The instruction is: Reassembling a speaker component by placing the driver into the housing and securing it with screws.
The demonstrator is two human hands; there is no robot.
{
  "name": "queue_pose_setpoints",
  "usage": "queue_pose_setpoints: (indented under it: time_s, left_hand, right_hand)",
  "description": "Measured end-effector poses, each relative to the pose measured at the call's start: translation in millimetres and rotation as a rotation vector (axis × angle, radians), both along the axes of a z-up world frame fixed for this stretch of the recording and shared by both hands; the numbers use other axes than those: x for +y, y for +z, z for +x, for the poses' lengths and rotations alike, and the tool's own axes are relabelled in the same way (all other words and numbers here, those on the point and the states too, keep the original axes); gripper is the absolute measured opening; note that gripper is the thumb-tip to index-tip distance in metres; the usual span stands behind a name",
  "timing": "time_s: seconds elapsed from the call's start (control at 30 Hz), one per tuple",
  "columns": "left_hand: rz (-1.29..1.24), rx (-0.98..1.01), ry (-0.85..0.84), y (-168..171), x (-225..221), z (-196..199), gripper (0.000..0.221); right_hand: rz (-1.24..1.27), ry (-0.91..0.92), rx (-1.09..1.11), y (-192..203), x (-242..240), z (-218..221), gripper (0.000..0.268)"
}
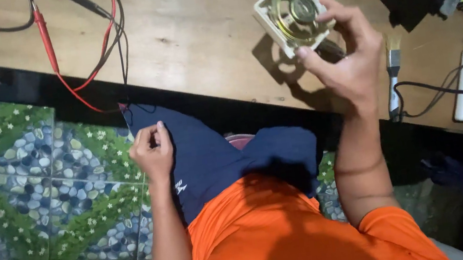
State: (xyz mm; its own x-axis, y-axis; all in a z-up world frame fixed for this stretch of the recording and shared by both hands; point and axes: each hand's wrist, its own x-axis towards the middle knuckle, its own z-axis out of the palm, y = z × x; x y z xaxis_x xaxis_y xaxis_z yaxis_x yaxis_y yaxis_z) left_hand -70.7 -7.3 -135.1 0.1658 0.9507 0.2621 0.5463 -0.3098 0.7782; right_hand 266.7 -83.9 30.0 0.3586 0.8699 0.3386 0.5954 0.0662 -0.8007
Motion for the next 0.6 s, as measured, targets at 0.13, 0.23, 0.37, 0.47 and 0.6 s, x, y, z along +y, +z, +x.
queue_pose_setpoints:
  time_s: [0.13, 0.23, 0.37, 0.47, 0.6]
  left_hand:
    - [0.009, -0.005, 0.027, -15, -1, 2, 0.014]
    - [0.109, -0.006, 0.036, -32, 3, 1, 0.025]
    - [0.107, 0.035, 0.054, -29, 2, 2, 0.026]
    - [0.118, 0.059, 0.075, -33, 3, 2, 0.026]
    - [0.131, 0.085, 0.110, -39, 1, -3, 0.028]
  right_hand:
    - [-0.015, -0.060, -0.187, -30, -5, -9, 0.049]
    - [-0.053, -0.084, -0.240, -49, -5, -22, 0.046]
    - [-0.123, -0.029, -0.240, -39, -5, -23, 0.051]
    - [-0.113, 0.029, -0.259, -35, 0, -8, 0.039]
    - [-0.037, 0.078, -0.270, -45, 24, 23, 0.014]
